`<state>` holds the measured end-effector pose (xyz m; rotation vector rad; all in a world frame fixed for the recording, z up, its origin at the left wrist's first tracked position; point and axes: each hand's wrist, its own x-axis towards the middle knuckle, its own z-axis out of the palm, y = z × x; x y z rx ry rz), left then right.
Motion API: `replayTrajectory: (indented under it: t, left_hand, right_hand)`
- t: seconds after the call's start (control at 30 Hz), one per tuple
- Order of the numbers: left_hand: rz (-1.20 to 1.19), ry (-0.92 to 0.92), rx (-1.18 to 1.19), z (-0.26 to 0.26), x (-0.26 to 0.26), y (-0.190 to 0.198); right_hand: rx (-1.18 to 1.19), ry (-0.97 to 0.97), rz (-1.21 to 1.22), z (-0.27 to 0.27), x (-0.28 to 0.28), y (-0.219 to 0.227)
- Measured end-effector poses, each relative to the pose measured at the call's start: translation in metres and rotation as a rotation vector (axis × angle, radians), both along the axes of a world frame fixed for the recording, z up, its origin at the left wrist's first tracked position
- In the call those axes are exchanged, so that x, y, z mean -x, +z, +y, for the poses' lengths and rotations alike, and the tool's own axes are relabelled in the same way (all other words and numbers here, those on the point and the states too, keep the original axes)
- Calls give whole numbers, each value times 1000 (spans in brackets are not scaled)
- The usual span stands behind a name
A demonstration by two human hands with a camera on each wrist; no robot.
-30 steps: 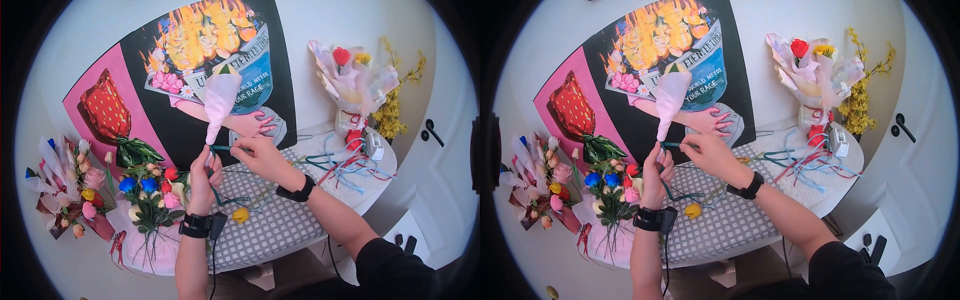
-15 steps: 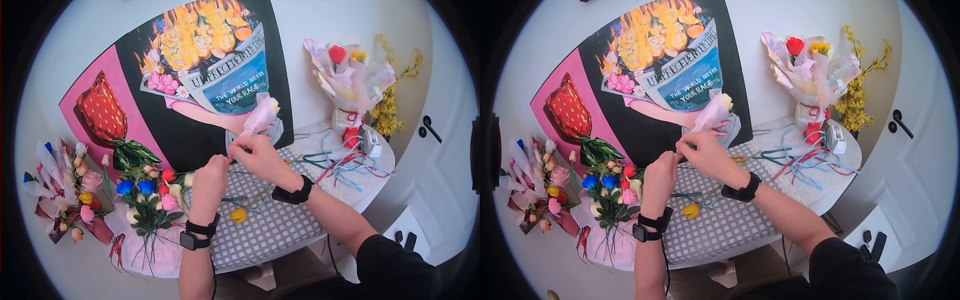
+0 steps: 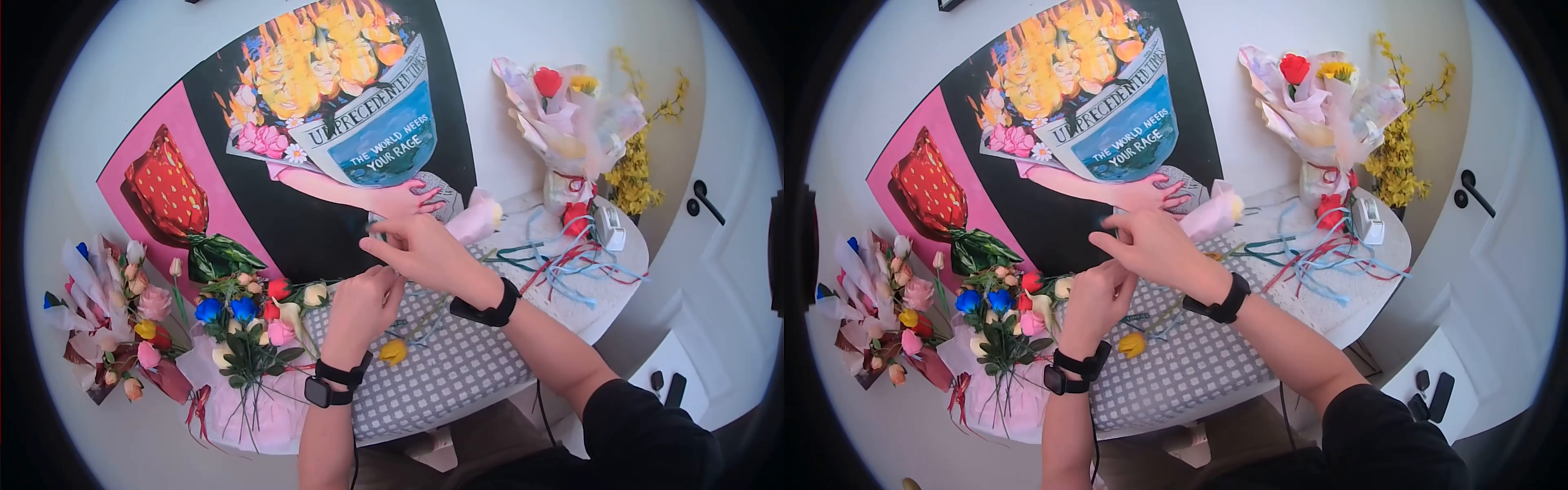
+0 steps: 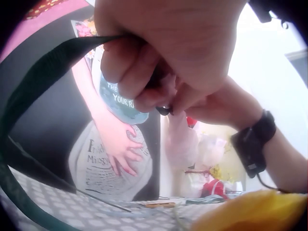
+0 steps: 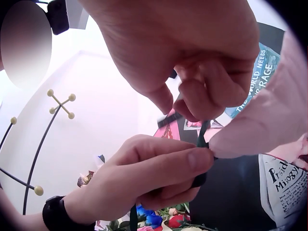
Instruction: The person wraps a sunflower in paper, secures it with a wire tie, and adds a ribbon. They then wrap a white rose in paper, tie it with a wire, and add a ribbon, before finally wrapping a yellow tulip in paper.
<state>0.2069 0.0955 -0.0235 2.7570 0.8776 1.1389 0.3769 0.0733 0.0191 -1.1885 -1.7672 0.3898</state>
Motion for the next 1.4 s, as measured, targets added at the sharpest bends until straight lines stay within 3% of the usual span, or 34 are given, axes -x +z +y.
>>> replayTrajectory:
  t: [0.03,0.1,0.13,0.17,0.2,0.23,0.3,0.37,0.43,0.47,0.6,0.67,0.8,1.0,1.07,1.17,1.23,1.4]
  left_hand:
    - [-57,-64,30,-1,-2,-1]
    - [-88,-56,100,3,0,-1]
    - [-127,-37,173,6,2,-1]
    - [-122,-40,175,10,4,-2]
    - [-300,-119,383,14,7,-2]
    - [-481,-193,589,17,10,-2]
    - [-697,-313,830,15,15,7]
    - [-840,-390,987,12,20,15]
    - [-908,-421,1001,15,24,14]
    - [-949,-423,1016,15,24,14]
    - [-982,-374,1017,15,25,16]
    - [-975,-336,1008,14,25,17]
    - [-909,-275,953,13,23,18]
    - [-826,-311,916,14,20,15]
    - [-832,-280,882,10,16,16]
    - [-839,-254,869,8,11,15]
    - [-959,-104,866,4,5,19]
    - [-841,-234,836,18,19,10]
  right_hand:
    - [2,-6,7,5,0,-6]
    - [-517,42,193,20,2,-21]
    - [-518,34,197,18,4,-13]
    - [-769,1,207,12,6,1]
    - [-1019,-28,213,8,8,10]
    - [-1017,-23,217,2,3,10]
    - [-943,128,128,-11,-13,2]
    - [-963,142,119,-5,-7,-14]
    - [-248,42,99,-4,10,-25]
    - [-127,61,140,-4,16,-22]
    - [-78,202,364,15,36,-47]
    - [-224,168,505,8,41,-42]
    - [-195,194,420,6,36,-37]
    - [-249,248,530,13,32,-45]
    - [162,417,767,7,24,-40]
    - [222,459,878,13,26,-42]
    - [249,469,886,8,26,-38]
    - [421,611,955,1,19,-31]
